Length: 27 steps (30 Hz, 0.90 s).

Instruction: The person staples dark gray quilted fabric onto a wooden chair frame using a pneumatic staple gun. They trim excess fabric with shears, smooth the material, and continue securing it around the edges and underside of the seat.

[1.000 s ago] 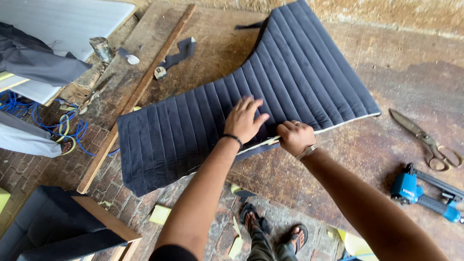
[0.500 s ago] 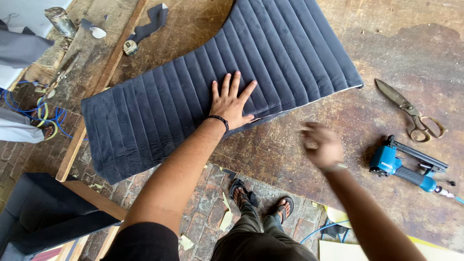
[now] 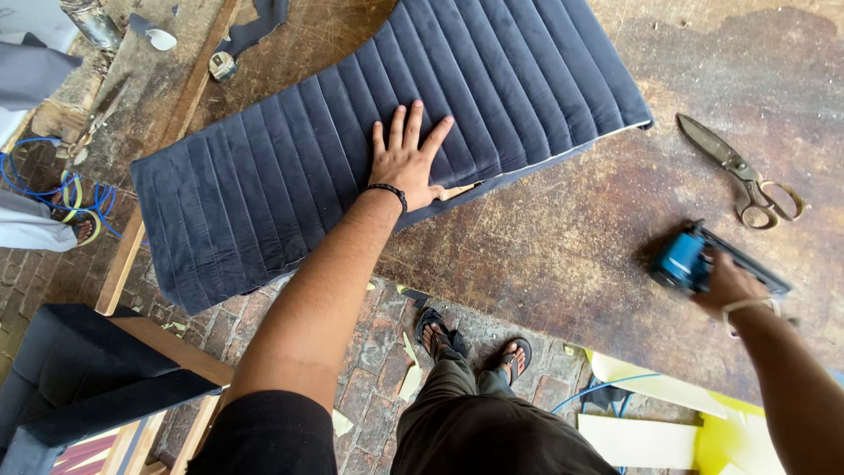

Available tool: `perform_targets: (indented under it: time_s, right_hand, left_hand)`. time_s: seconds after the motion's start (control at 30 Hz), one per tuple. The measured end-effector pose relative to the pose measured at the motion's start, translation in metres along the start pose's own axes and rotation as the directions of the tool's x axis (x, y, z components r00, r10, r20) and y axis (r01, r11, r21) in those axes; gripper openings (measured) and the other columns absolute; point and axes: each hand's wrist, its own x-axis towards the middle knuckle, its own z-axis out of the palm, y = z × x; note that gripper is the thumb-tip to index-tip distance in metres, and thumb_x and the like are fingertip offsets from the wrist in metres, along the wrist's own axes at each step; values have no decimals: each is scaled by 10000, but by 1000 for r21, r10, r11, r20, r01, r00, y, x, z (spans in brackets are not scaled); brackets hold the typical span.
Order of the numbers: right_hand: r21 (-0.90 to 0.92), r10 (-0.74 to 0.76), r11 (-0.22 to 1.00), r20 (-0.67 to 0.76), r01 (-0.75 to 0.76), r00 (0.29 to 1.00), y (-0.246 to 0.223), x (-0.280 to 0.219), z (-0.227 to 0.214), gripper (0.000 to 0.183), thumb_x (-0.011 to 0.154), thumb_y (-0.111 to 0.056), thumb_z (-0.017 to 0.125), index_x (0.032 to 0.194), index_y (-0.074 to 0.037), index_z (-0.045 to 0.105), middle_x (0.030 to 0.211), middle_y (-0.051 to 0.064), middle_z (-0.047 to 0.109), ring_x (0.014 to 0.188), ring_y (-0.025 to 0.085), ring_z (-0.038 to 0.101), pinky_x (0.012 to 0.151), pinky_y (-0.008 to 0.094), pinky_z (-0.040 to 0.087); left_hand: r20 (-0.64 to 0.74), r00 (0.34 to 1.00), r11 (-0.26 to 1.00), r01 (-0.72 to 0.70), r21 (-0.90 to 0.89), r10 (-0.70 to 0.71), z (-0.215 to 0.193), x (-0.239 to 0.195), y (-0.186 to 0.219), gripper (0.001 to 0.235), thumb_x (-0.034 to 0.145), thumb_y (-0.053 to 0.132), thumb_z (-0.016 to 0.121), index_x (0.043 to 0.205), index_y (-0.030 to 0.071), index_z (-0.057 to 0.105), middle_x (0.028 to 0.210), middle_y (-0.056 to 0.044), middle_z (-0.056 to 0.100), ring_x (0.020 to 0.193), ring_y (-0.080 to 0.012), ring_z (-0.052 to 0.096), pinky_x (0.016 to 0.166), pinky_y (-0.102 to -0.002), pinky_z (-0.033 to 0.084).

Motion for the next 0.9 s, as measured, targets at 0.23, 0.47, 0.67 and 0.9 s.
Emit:
perform_targets:
  time_s: [0.23,0.47,0.67,0.9]
  right_hand:
    - [350,-203,920,47,174,978,-190,-76,-32,473,952,-357,716,1277,-17,671,1070,200,770,897,286,761,805,370,621]
    - [-172,-665,707,-490,686,563,-304,-105,-61,773,744,-140,733,1488,-170,525,1173,144,739,678,180,720,547,298,590]
    - [-216,-667,738,-376,639,643,-307,-85,-63,564,864,-295,736,1399,-198,583,798,49,754,556,150,655,494,300,552]
    - [-382,-791,528,-546,758,276,-315,-85,-55,459,861,-324,740,1267,-127,655,733,44,713,551,155,642,474,289,528]
  left_hand:
    - [33,999,999,30,31,-32,0,3,2,1223,753,500,859,1625,380,10,1701,-188,-62,1571,-397,-20,1230,-649,37]
    - [80,996,999,40,-6,-40,-1,6,1,1216,766,571,843,1605,374,-15,1692,-191,-91,1574,-402,-40,1242,-670,23]
    - [62,998,999,1,43,-4,0,9,-1,1225,799,419,853,1625,372,-51,1694,-202,-118,1568,-421,-58,1222,-668,23]
    - [153,988,1000,6,12,-8,-6,11,-4,1228,785,47,738,1637,377,-83,1698,-197,-165,1571,-421,-98,1222,-653,-3]
